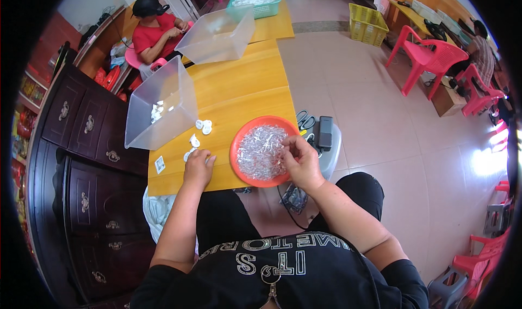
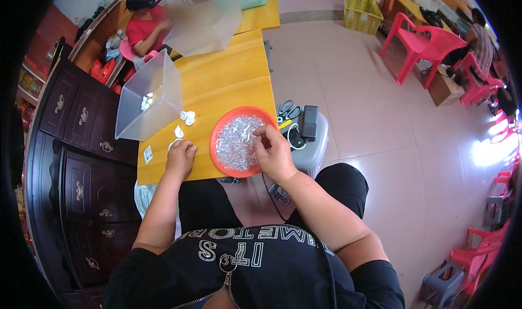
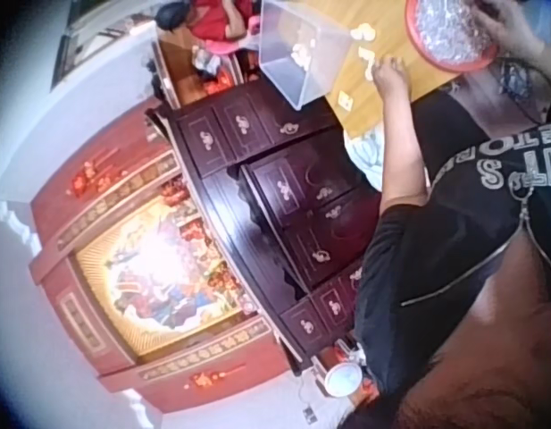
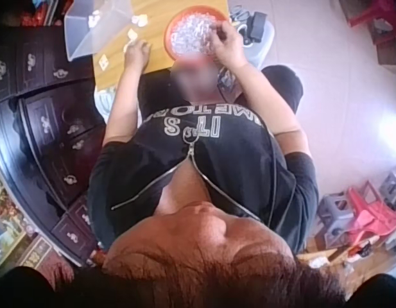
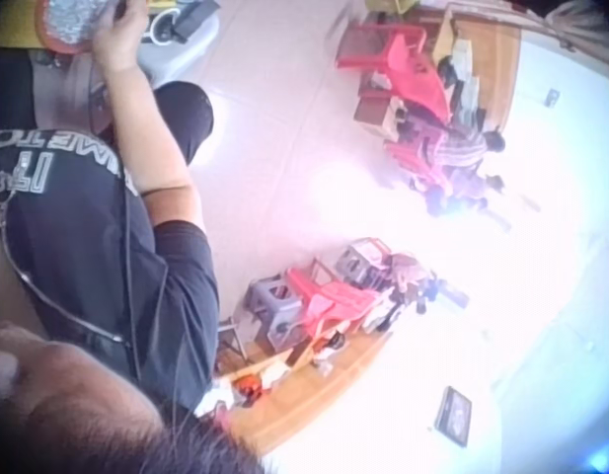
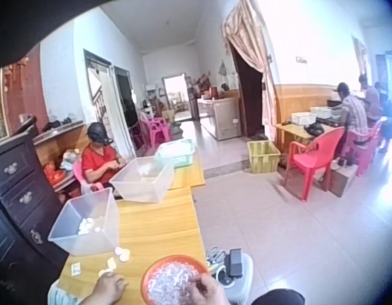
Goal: The person assembles plastic components by taking white plastic pieces from the table and fitting clear plastic parts from a dish into them by hand.
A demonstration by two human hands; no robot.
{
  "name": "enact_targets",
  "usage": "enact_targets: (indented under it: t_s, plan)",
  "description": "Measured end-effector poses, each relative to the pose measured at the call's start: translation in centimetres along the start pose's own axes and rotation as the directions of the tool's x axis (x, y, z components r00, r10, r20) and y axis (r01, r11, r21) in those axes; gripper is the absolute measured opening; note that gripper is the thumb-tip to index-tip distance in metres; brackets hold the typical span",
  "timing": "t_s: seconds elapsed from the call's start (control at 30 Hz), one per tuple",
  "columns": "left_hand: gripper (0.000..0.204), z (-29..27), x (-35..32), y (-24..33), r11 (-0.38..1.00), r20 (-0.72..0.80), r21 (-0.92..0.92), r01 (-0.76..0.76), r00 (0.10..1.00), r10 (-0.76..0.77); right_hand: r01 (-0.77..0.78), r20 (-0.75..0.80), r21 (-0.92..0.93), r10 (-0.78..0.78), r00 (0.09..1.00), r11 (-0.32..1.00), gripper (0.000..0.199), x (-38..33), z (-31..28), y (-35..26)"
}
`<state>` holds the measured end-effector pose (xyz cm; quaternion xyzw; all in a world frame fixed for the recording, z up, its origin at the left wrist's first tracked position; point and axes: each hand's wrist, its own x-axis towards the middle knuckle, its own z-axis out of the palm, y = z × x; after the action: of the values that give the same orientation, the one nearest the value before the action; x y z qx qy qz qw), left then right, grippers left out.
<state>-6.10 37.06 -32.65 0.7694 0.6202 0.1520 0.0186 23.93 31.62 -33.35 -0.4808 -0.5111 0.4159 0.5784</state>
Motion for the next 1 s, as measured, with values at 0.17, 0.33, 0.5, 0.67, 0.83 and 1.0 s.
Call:
enact_targets:
  t_s: [0.17, 0.33, 0.5, 0.67, 0.83, 1.0]
  plan:
    - [0.029, -1.0, -0.3, 0.3, 0.994, 0.047, 0.107, 0.011, 0.999, -0.016, -0.048, 0.0, 0.187, 0.048, 0.999, 0.981, 0.014, 0.0, -0.5, 0.3]
    - [0.031, -1.1, -0.2, 0.3, 0.988, 0.192, 0.088, 0.124, 0.972, -0.139, -0.101, 0.007, 0.278, 0.103, 0.995, 0.955, 0.013, 0.2, -0.8, -0.2]
    - [0.028, -1.7, 0.4, 3.4, 0.981, -0.088, -0.193, 0.005, 0.996, -0.022, -0.155, 0.016, 0.329, 0.159, 0.987, 0.931, 0.008, 0.1, -0.9, -0.7]
    - [0.033, -2.7, 0.1, 9.7, 0.798, -0.221, -0.563, -0.214, 0.97, 0.105, -0.182, 0.041, 0.304, 0.178, 0.983, 0.935, 0.005, -0.2, -0.8, -0.1]
    - [0.033, -3.0, -1.2, 12.7, 0.722, -0.086, -0.676, -0.148, 0.989, 0.122, -0.111, 0.05, 0.293, 0.101, 0.994, 0.95, 0.004, -0.7, -0.2, -1.1]
    - [0.033, -3.2, -1.8, 14.0, 0.695, -0.076, -0.705, -0.14, 0.99, 0.121, -0.124, 0.184, 0.257, 0.077, 0.98, 0.958, 0.006, -1.5, -0.1, -2.0]
